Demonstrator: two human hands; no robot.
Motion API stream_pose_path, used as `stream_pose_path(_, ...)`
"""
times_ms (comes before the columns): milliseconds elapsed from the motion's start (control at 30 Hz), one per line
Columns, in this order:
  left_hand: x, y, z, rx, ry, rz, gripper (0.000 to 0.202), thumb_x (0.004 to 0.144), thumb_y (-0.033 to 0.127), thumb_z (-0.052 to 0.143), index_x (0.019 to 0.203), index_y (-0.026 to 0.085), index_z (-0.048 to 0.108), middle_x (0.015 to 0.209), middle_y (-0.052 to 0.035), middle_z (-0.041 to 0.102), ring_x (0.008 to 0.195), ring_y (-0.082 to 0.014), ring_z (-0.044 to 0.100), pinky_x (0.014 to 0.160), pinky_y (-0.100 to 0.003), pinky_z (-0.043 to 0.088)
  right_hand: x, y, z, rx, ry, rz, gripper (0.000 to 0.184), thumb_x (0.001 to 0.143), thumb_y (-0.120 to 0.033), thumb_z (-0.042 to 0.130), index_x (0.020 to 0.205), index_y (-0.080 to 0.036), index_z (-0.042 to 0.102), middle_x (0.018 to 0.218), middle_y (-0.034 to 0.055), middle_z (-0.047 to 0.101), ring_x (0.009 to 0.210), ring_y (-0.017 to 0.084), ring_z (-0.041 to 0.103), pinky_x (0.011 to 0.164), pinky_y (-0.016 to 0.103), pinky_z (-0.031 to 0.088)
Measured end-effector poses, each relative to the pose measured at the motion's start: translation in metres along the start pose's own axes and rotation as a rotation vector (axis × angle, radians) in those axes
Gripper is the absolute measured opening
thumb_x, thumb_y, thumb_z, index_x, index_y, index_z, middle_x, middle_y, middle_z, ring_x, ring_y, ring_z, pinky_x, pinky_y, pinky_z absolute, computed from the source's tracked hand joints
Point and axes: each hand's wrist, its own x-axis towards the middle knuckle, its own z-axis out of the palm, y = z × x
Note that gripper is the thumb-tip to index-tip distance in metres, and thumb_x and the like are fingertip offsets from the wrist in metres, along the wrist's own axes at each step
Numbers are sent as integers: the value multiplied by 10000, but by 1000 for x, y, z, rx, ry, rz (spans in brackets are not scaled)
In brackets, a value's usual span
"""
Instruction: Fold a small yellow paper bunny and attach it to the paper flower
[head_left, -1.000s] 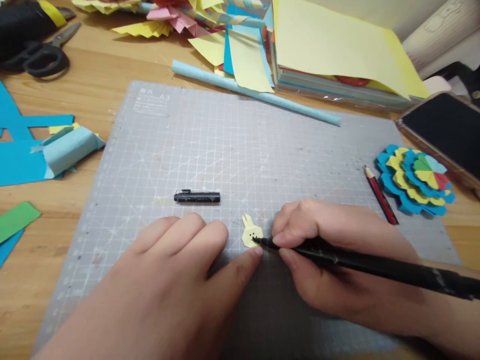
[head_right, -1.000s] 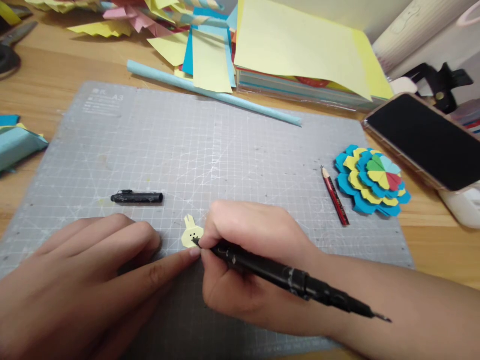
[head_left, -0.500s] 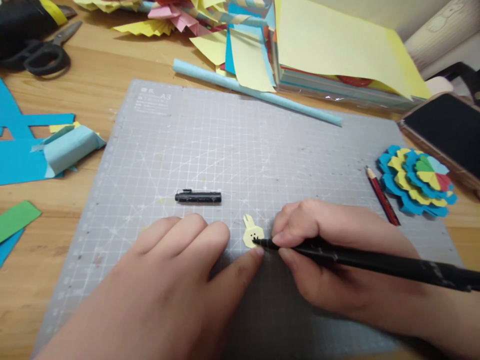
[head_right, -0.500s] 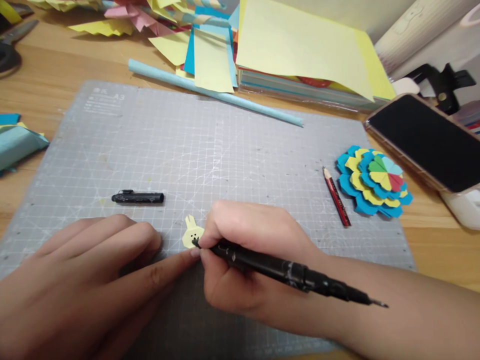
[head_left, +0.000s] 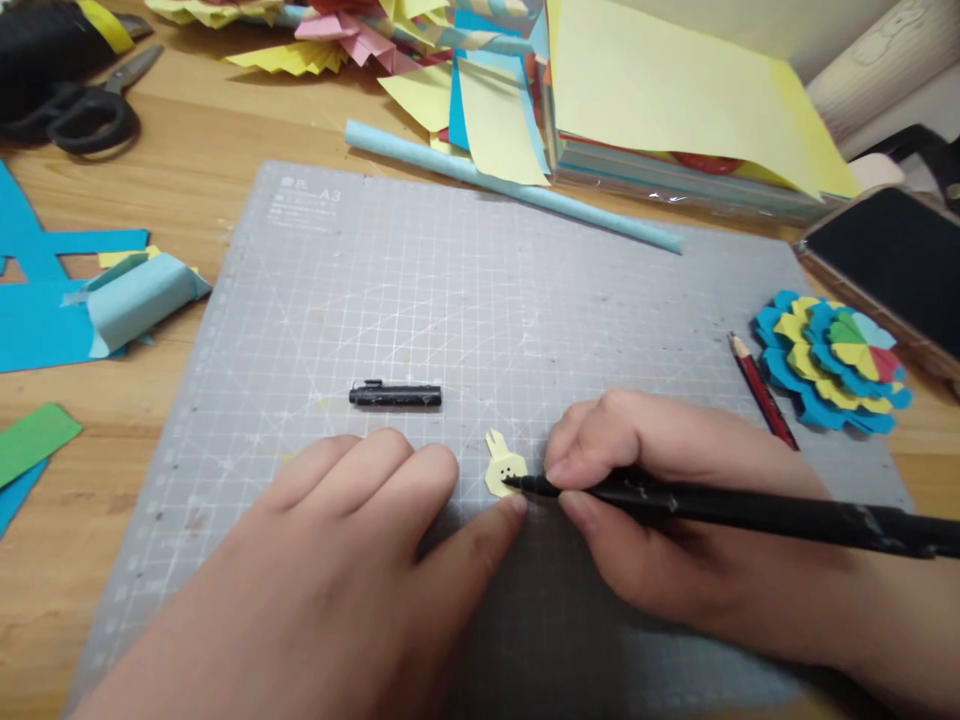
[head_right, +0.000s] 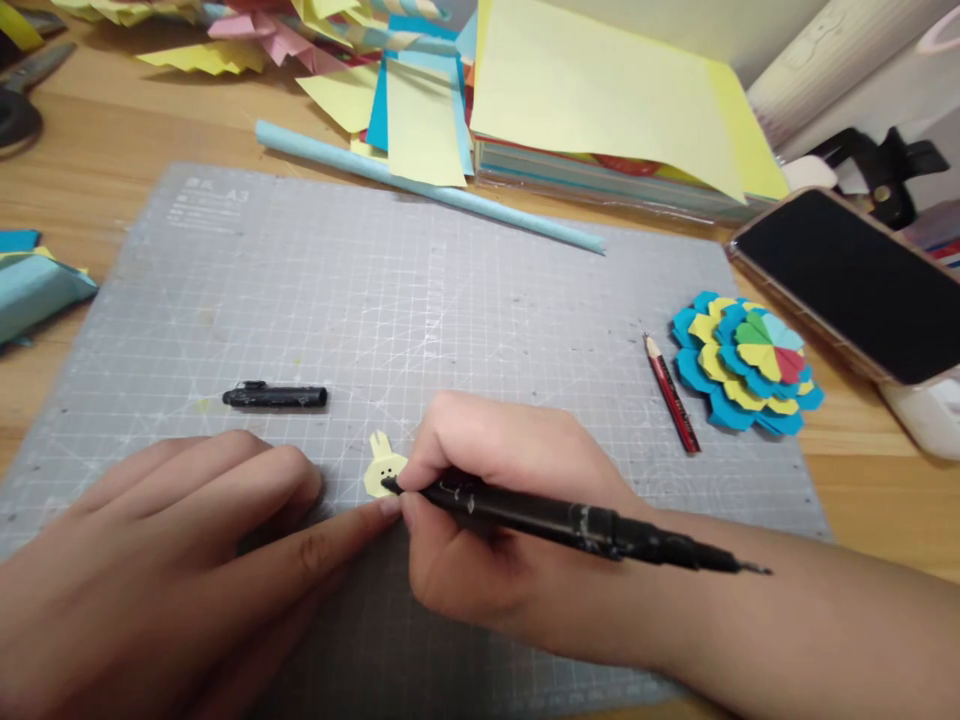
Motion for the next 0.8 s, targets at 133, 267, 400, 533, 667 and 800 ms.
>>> stream_pose_path(133,-2,0,2,12,-2,10,366,834,85,407,1040,289,632,750,-16,498,668,-210,389,623,-367,279,-1,3,1,3,-2,-33,210,720,-5,524,755,-205,474,689,-22,618,616,117,603,546,242,484)
stream_pose_path(267,-2,0,2,-2,21,2,366,835,87,406,1024,296,639,736,-12,507,662,-205,399,623,-361,282,0,4,1,24,-47,-50,224,712,11,520,750,-204,470,687,-26,598,612,107,580,536,232,458)
stream_pose_path(400,0,0,0,-8,15,-5,376,839,89,406,1042,301,642,743,-12,520,664,-207,413,626,-360,293,1,1,1,34,-39,-34,230,687,22,507,710,-201,457,663,-26,585,588,108,565,517,234,441)
stream_pose_path(533,3,0,1,-6,47,7,387,835,70,408,1025,307,649,732,-6,523,662,-203,421,616,-349,303,1,2,-5,106,41,86,185,717,-32,552,696,-204,489,631,-20,585,578,125,563,500,241,436)
stream_pose_path(667,1,0,0,-26,20,-18,411,839,62,420,1069,326,636,752,1,541,682,-198,443,636,-345,330,4,11,-10,412,187,245,121,800,-114,576,730,-210,554,588,-27,565,519,108,493,445,223,371)
stream_pose_path(800,-2,-2,-1,-13,23,13,400,848,114,437,1141,322,613,775,-13,542,687,-205,442,621,-350,336,11,17,-13,780,282,354,119,809,-185,615,704,-201,560,572,-21,573,485,89,442,439,220,324)
